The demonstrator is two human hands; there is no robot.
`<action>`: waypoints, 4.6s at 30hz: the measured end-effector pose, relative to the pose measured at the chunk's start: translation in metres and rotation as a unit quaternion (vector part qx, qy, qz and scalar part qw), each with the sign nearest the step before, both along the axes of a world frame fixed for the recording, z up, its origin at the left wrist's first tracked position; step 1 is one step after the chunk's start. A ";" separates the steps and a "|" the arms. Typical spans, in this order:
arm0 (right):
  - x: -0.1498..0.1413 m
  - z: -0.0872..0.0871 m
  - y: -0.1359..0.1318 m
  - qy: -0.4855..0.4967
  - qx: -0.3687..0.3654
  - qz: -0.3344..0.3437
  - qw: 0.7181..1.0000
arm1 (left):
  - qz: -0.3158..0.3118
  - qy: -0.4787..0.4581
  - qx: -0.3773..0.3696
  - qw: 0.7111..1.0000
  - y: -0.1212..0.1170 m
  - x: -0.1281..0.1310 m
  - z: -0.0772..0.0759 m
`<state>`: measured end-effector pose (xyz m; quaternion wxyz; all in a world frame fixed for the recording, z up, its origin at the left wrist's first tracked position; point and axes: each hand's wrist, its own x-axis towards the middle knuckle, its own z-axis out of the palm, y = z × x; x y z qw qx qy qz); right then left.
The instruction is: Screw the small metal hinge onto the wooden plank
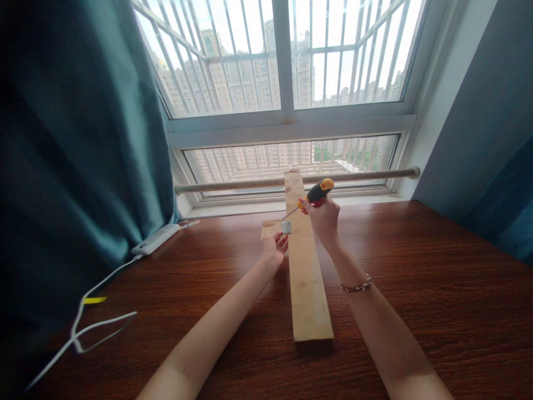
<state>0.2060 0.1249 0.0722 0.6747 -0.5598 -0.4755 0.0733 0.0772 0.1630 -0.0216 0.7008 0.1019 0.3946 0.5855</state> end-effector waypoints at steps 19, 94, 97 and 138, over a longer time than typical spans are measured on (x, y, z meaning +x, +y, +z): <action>-0.008 -0.001 -0.001 0.028 -0.031 0.134 0.990 | 0.003 0.000 -0.009 1.000 0.000 0.001 0.001; -0.015 0.005 -0.011 -0.029 -0.081 0.000 0.996 | 0.002 0.018 -0.001 1.000 0.001 0.000 -0.001; -0.017 0.004 -0.010 -0.038 -0.086 0.010 0.996 | 0.007 0.022 -0.001 1.000 0.001 0.000 0.000; -0.006 0.004 -0.010 -0.137 -0.109 0.118 0.977 | 0.015 0.058 -0.016 0.998 -0.003 -0.001 0.006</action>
